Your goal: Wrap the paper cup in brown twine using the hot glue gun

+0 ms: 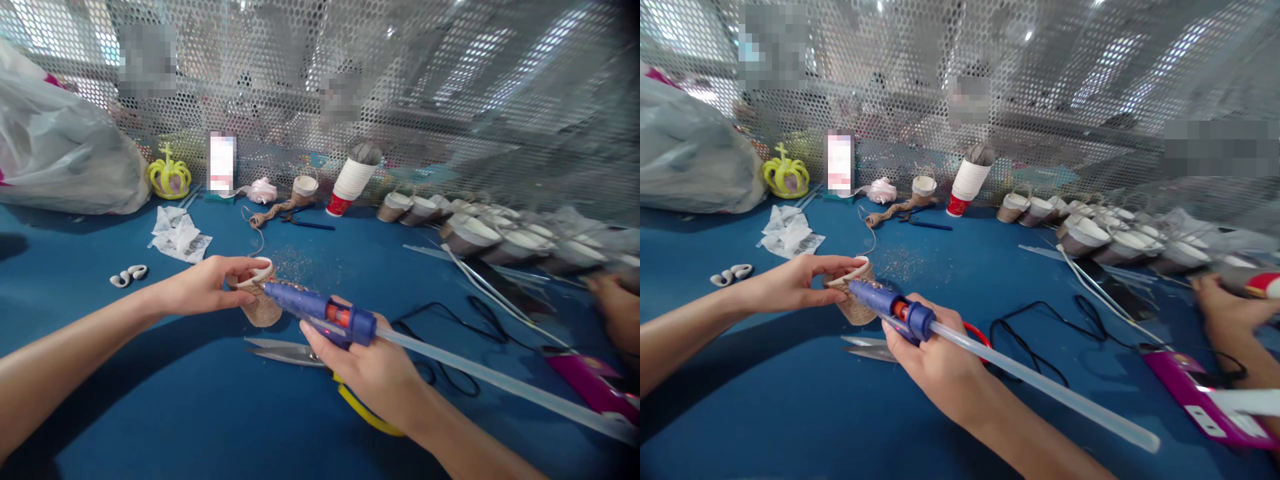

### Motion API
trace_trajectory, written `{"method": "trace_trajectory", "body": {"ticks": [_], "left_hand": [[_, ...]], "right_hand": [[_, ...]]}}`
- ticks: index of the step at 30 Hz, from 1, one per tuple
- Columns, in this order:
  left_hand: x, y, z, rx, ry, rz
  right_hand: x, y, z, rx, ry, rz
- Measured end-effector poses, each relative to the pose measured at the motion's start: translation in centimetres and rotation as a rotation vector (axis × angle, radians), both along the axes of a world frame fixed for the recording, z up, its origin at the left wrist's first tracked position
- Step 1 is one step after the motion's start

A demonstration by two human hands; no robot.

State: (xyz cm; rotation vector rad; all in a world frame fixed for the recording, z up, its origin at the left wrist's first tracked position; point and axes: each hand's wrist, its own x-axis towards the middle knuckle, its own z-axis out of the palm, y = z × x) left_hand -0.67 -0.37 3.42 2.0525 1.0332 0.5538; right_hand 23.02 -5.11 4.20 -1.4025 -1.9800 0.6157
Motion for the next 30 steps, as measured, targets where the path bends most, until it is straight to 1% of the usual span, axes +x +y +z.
{"method": "trace_trajectory", "body": {"ticks": [3,6,12,14,19,25,30], "left_hand": [[0.0,-0.1,0.1,-0.004,-0.008,-0.001],[0.1,-0.2,0.2,-0.009,-0.011,-0.006],[0.1,-0.2,0.4,-0.005,-0.017,-0.013],[0.1,-0.2,0.3,-0.002,-0.020,-0.020],[-0.1,0.0,0.1,-0.012,-0.009,-0.032],[-0.2,-0.1,0.3,0.004,0.004,-0.035],[-0.1,-0.1,0.4,-0.007,0.009,-0.036]], "right_hand": [[-0.7,-0.3,-0.1,-0.036,0.038,0.027],[-1.0,-0.4,0.0,-0.048,0.034,0.060],[-0.3,-0.1,-0.1,-0.002,-0.052,0.013],[0.1,-0.1,-0.1,-0.024,-0.089,0.023],[0.3,-0.1,0.3,-0.092,-0.094,-0.056],[0.5,0.3,0.9,0.009,-0.111,0.017],[0.6,0.6,0.9,0.033,-0.136,-0.008]]}}
